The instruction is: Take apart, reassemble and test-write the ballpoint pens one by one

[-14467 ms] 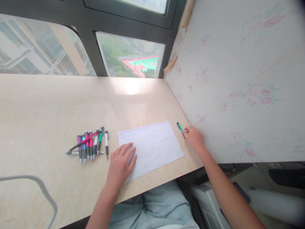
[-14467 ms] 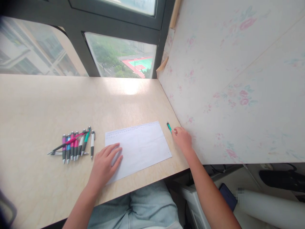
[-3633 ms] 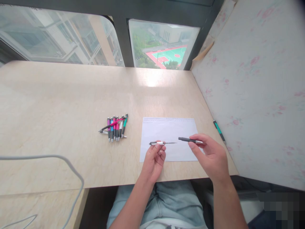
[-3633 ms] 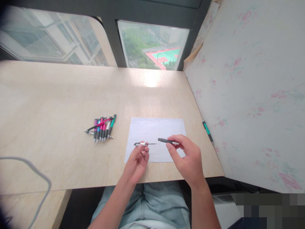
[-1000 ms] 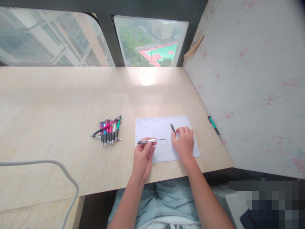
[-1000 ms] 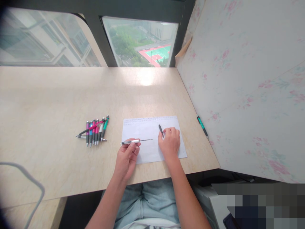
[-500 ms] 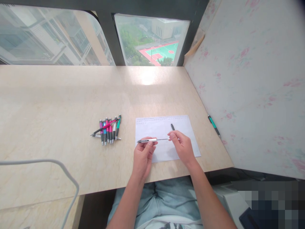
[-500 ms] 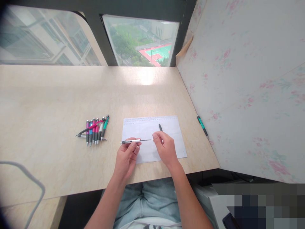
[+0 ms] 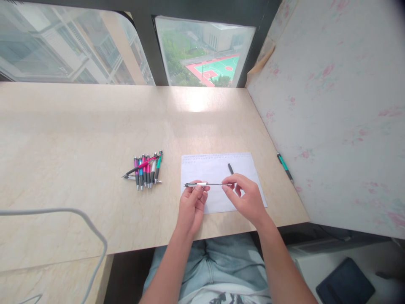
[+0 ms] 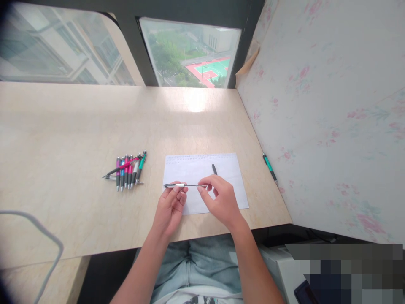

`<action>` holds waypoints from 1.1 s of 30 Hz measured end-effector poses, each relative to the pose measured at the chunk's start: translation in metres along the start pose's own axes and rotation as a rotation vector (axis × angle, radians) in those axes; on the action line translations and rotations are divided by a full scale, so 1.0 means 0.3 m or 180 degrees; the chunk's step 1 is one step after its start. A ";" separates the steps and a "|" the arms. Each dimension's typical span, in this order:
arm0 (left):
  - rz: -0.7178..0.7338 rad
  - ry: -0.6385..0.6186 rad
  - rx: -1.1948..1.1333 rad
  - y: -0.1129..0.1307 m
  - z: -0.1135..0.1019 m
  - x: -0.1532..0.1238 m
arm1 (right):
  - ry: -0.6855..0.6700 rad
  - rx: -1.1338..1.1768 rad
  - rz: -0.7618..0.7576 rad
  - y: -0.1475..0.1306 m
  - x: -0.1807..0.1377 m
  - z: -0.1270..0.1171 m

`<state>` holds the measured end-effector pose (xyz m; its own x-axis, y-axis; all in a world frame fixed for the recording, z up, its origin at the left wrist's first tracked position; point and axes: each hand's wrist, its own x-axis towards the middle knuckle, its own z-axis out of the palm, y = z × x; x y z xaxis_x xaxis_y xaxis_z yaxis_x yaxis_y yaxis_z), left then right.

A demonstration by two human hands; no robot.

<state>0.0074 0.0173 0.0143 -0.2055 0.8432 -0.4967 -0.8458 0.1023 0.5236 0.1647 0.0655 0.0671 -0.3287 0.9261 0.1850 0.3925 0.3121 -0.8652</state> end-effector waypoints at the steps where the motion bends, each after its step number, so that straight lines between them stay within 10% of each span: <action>1: -0.0076 -0.0019 -0.0120 -0.004 0.002 -0.001 | 0.0052 0.0011 -0.0022 -0.016 0.002 -0.005; 9: -0.0600 -0.0083 -0.0689 -0.025 0.036 -0.030 | 0.0133 0.0104 0.0036 -0.041 0.017 0.012; 22: -0.0032 0.0020 -0.0355 -0.006 0.010 -0.013 | 0.0383 0.0070 0.0395 0.061 -0.007 0.006; 33: 0.0354 0.0196 -0.0073 0.035 -0.029 0.008 | 0.0719 -0.1803 -0.0191 0.247 0.090 0.080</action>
<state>-0.0062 0.0157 0.0126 -0.3281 0.8146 -0.4783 -0.8269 -0.0028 0.5624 0.1643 0.1085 -0.0033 -0.1985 0.9061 0.3736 0.7950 0.3718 -0.4793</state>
